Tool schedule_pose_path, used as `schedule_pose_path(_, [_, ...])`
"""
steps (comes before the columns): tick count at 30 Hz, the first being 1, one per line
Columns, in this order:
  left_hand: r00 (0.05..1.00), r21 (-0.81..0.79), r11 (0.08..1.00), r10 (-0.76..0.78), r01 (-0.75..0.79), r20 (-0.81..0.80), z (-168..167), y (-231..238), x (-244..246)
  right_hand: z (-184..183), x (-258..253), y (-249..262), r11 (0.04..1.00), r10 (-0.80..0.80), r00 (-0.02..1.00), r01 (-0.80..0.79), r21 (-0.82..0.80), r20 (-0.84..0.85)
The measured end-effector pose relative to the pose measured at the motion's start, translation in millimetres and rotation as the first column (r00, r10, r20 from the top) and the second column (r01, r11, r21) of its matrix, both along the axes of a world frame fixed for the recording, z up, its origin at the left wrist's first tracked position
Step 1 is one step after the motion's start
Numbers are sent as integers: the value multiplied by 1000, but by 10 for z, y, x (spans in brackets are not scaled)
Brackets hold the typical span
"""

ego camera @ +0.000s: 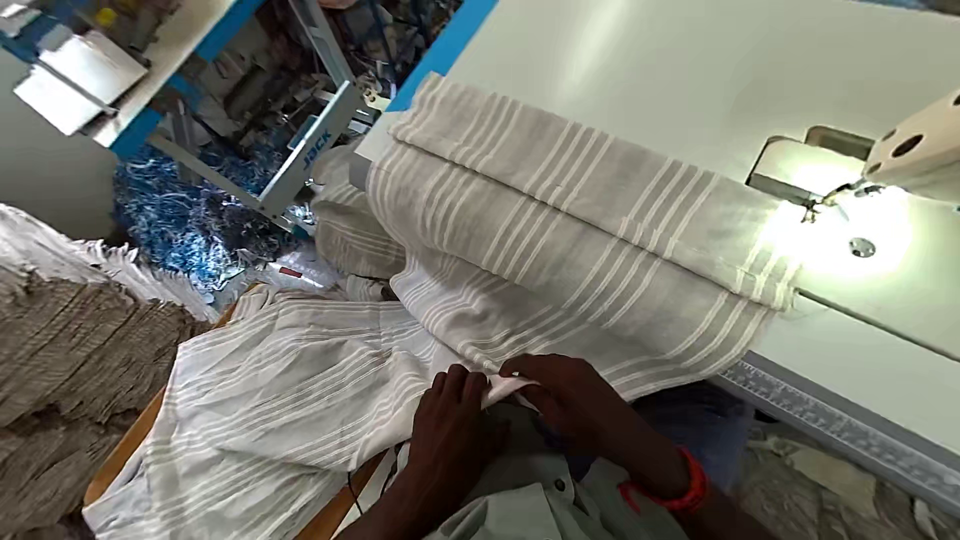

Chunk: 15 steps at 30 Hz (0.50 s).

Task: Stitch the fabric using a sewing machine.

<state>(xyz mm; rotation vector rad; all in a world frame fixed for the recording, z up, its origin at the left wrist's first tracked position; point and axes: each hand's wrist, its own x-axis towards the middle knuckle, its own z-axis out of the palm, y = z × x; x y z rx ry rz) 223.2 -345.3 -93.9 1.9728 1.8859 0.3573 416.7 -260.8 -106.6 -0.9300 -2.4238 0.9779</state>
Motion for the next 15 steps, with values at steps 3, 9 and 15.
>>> schedule_pose_path(3, [989, 318, 939, 146, -131, -22, -38, 124, 19, 252, -138, 282, 991, 112, 993, -115, -73, -43])
schedule_pose_path(9, [827, 91, 861, 507, -501, -243, -452, -333, -1484, 418, -192, 557, 970, 59, 987, -92, -225, -150])
schedule_pose_path(15, [509, 8, 561, 756, -828, -412, -297, -1959, -3626, 104, 111, 424, 919, -190, 955, 92, -384, -226])
